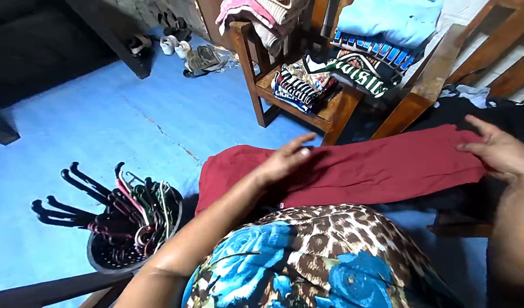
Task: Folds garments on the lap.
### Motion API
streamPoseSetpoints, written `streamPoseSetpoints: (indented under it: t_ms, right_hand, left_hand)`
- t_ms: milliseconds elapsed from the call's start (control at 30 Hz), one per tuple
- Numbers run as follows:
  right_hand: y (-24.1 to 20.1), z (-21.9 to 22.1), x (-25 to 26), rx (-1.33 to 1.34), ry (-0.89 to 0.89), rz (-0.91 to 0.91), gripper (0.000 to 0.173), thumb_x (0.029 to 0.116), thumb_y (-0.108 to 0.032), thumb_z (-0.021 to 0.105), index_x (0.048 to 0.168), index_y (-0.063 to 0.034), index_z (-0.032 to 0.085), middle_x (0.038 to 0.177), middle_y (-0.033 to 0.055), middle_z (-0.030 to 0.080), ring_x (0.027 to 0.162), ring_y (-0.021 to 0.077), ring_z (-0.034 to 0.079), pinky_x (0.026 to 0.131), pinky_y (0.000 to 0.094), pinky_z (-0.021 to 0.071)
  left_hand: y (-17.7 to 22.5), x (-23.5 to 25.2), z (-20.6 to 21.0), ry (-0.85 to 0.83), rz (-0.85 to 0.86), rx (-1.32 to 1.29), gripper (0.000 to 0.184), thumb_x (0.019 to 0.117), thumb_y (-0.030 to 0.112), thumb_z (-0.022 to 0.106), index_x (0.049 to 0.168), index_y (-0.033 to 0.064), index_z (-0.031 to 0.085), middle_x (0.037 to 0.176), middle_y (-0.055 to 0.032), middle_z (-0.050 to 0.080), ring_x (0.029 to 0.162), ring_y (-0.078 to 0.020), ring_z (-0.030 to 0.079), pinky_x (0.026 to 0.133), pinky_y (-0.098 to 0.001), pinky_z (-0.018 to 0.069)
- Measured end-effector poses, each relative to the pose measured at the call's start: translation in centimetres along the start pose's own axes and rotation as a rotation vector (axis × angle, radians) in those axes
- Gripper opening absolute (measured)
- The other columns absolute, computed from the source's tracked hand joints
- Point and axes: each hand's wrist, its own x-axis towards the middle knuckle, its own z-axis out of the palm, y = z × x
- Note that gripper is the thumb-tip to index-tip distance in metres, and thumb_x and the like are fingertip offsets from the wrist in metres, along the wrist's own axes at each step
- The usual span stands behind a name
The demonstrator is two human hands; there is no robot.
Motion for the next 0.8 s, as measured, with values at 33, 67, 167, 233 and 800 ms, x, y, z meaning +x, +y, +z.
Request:
streamPoseSetpoints:
  t_ms: [33,67,167,233,800]
  right_hand:
    - [-2.0,0.0,-0.6,-0.031,0.01,-0.05,0.08,0.0948,0.004,0.058,0.162,-0.0244,0.025,0.148,0.0229,0.049,0.111,0.0326,0.062,0.089,0.0563,0.0521]
    - [-4.2,0.3,-1.3,-0.074,0.018,-0.096,0.084,0.093,0.008,0.058,0.163,-0.0232,0.023,0.151,0.0231,0.046,0.115,0.033,0.062,0.092,0.056,0.052]
    - [-10.9,2.4,-4.2,-0.186,0.017,-0.25,0.09,0.0909,0.015,0.059,0.165,-0.0173,0.018,0.148,0.025,0.049,0.118,0.0319,0.06,0.098,0.0523,0.0493]
    - [-13.6,4.1,-5.6,-0.263,-0.084,-0.442,0.089,0.0892,0.007,0.062,0.165,-0.014,0.019,0.153,0.0234,0.046,0.129,0.0349,0.056,0.105,0.0574,0.0464]
    - [-5.6,18.6,-2.1,-0.294,-0.26,-0.369,0.053,0.1051,-0.032,0.057,0.152,-0.0112,0.047,0.145,0.0255,0.051,0.12,0.0428,0.059,0.1,0.0637,0.047]
  left_hand:
    - [-0.2,0.5,1.8,-0.141,0.024,0.006,0.057,0.1042,0.028,0.046,0.157,0.0096,0.038,0.16,-0.0095,0.043,0.141,-0.0198,0.048,0.116,-0.0436,0.041]
    - [-0.6,0.8,3.3,-0.288,0.018,0.026,0.056,0.1059,0.026,0.046,0.158,0.0078,0.037,0.163,-0.0103,0.038,0.148,-0.0207,0.04,0.122,-0.0446,0.0327]
    - [-0.7,1.0,5.3,-0.5,-0.036,0.035,0.057,0.1065,0.028,0.046,0.157,0.0025,0.038,0.165,-0.0153,0.033,0.153,-0.0259,0.03,0.125,-0.0473,0.0228]
    - [0.9,0.5,5.2,-0.263,-0.183,-0.294,0.06,0.1072,0.038,0.039,0.154,0.001,0.039,0.153,-0.0165,0.049,0.139,-0.0255,0.05,0.115,-0.0428,0.0417]
    - [-1.0,-3.2,0.9,0.322,-0.467,-0.836,0.036,0.1103,0.018,0.041,0.146,0.0161,0.041,0.103,-0.009,0.072,0.09,-0.0175,0.072,0.08,-0.0351,0.0615]
